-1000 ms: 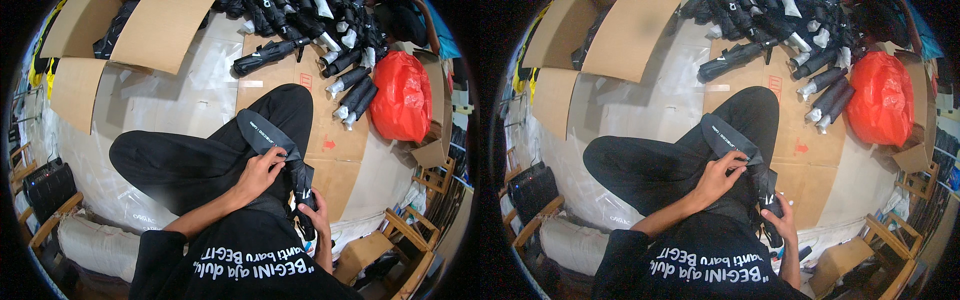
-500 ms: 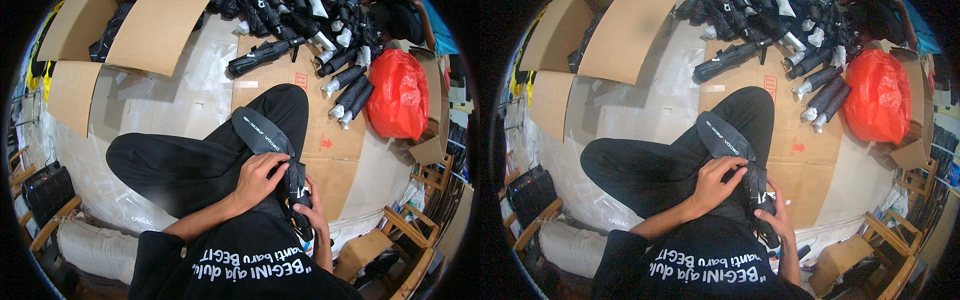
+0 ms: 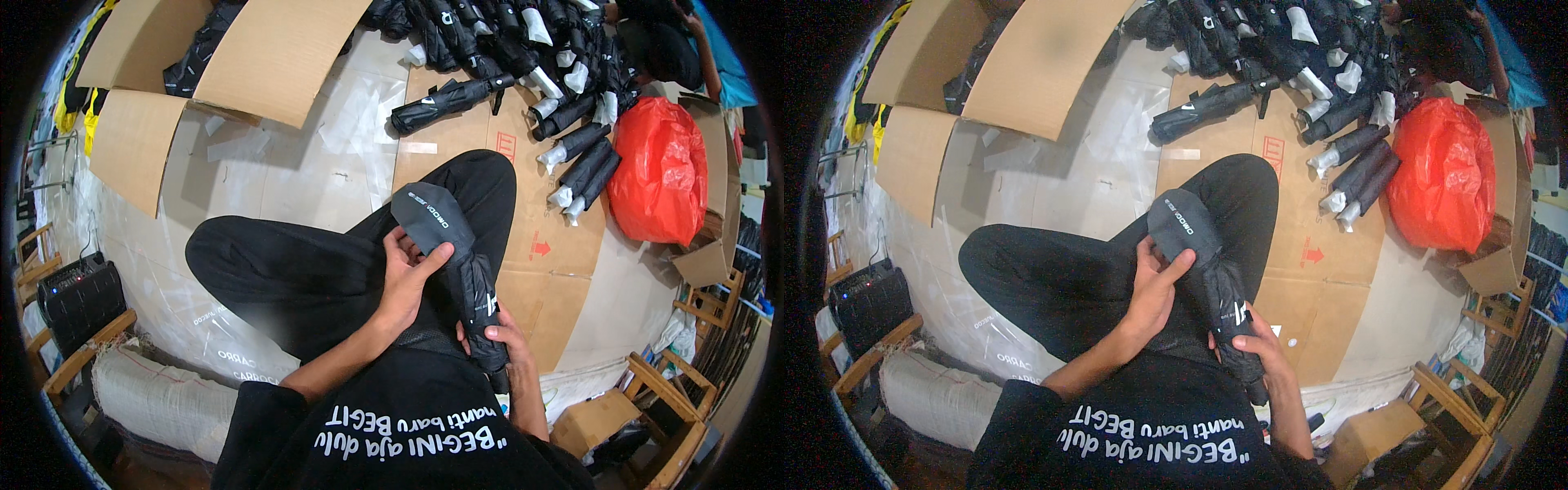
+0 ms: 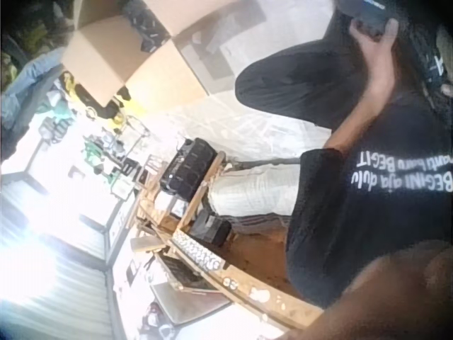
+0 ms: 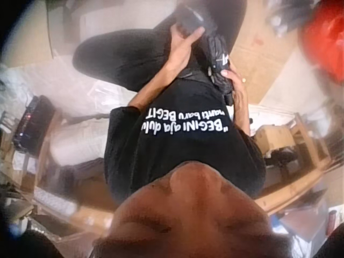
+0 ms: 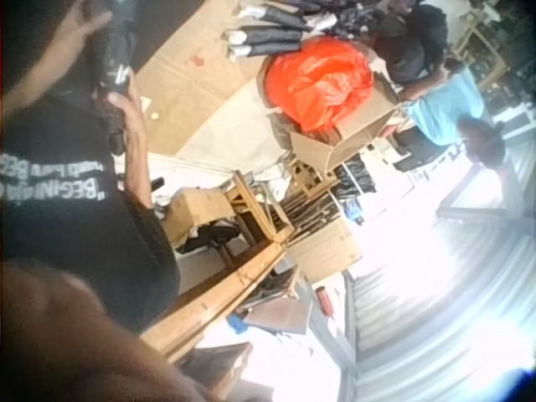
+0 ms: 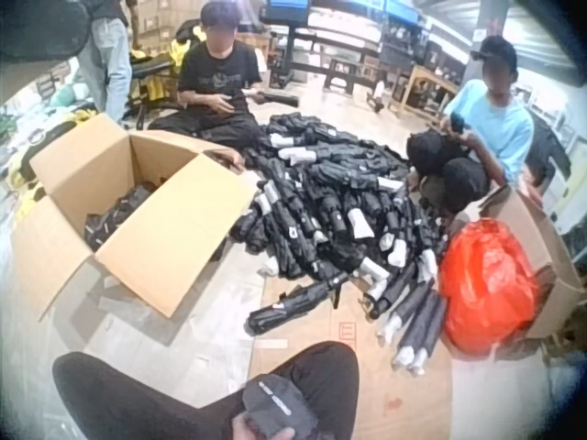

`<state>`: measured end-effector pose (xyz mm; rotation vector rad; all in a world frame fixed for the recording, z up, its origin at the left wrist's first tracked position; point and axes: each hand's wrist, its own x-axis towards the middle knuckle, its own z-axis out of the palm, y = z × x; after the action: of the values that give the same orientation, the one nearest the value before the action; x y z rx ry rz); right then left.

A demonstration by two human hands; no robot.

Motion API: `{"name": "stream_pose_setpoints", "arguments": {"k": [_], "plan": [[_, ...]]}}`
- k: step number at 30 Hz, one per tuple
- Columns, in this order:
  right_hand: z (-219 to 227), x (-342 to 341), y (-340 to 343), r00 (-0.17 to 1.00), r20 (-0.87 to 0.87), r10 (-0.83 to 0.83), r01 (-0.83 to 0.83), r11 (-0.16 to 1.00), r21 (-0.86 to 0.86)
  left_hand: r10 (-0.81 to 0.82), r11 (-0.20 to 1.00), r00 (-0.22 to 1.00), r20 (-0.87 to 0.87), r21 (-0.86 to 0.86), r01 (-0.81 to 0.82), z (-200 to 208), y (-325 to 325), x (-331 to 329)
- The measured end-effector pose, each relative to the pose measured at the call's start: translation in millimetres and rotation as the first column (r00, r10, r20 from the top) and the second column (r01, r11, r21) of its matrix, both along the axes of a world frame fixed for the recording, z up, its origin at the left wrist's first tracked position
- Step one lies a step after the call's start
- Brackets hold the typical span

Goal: The person picks up black umbrellas, slides them into black fabric covers, and places the covered umbrellas in a pile on the floor.

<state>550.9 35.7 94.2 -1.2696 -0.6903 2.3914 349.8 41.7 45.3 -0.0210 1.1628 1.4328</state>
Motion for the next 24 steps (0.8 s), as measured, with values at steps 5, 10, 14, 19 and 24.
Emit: {"name": "stream_pose_setpoints", "arguments": {"k": [5, 10, 14, 19, 24], "plan": [[-14, -7, 8, 0.916, -0.380, -0.127, -0.021, 0.932, -0.362, -0.345, 0.913, 0.846, 0.407, 0.355, 0.201, -3, 2, -19], [-2, -28, 15, 0.969, 0.226, 0.099, -0.153, 0.959, 0.239, -0.297, 0.928, 0.873, 0.388, 0.332, 0.169, 3, 9, -23], [13, -50, 19, 0.855, 0.515, 0.063, -0.400, 0.711, 0.578, -0.222, 0.954, 0.934, 0.278, 0.258, 0.150, 5, 9, -24], [8, -50, 19, 0.939, 0.342, 0.045, -0.206, 0.869, 0.449, -0.319, 0.916, 0.869, 0.378, 0.357, 0.181, -2, 3, -23], [-31, -38, 16, 0.774, -0.546, -0.320, 0.045, 0.889, -0.456, -0.419, 0.850, 0.880, 0.224, 0.437, 0.293, 10, 14, -32]]}}
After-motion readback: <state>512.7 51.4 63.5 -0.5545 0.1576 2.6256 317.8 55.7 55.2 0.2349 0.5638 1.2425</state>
